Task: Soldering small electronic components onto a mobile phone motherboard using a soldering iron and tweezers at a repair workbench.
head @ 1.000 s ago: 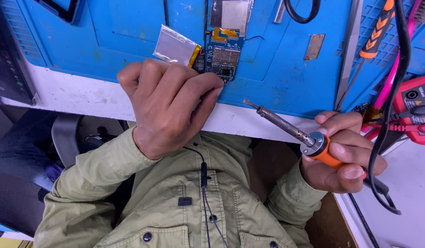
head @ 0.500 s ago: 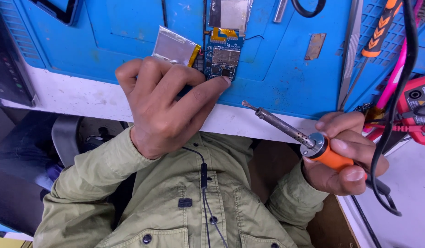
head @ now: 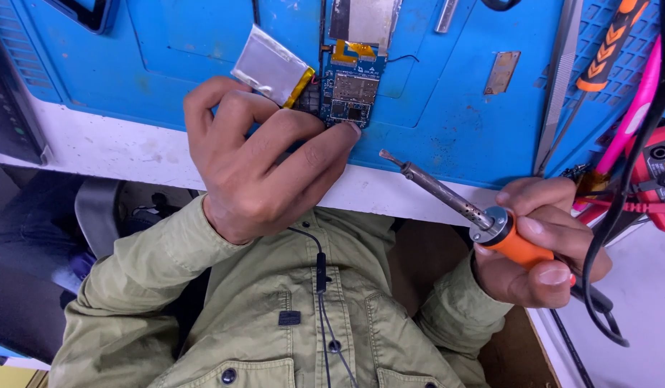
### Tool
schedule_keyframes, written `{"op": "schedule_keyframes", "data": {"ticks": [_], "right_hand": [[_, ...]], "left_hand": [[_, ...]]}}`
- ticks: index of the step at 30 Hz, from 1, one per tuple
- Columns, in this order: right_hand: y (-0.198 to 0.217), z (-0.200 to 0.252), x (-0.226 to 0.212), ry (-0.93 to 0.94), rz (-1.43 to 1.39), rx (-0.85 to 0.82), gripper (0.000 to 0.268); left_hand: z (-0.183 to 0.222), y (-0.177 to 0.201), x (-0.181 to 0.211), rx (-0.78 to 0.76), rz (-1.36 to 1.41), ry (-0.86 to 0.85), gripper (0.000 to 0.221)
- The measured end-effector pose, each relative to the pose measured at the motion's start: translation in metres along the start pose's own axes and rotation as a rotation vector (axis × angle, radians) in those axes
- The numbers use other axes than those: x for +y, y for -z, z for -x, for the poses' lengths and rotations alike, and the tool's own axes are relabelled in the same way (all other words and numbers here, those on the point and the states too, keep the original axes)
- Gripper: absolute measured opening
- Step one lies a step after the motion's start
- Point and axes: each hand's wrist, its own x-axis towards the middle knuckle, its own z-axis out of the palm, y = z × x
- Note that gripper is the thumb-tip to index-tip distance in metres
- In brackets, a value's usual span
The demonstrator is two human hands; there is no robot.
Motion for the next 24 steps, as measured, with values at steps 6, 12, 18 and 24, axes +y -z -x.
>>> {"op": "schedule_keyframes", "data": {"ticks": [6, 12, 18, 24], "right_hand": [[-0.017, -0.012, -0.002, 0.18, 0.095, 0.02, 0.03], [-0.015, -0.01, -0.001, 0.202, 0.133, 0.03, 0.033], [-0.01, -0.007, -0.001, 0.174, 0.21, 0.012, 0.046], [-0.004, -0.009, -0.007, 0.148, 0.232, -0.094, 0.04]], "left_hand": [[0.002, 0.002, -0.003, -0.017, 0.013, -0.017, 0.018], [0.002, 0.003, -0.003, -0.037, 0.029, -0.009, 0.017], [0.001, 0.005, -0.003, -0.05, 0.026, -0.007, 0.015], [0.0, 0.003, -0.002, -0.051, 0.005, 0.006, 0.014]]}}
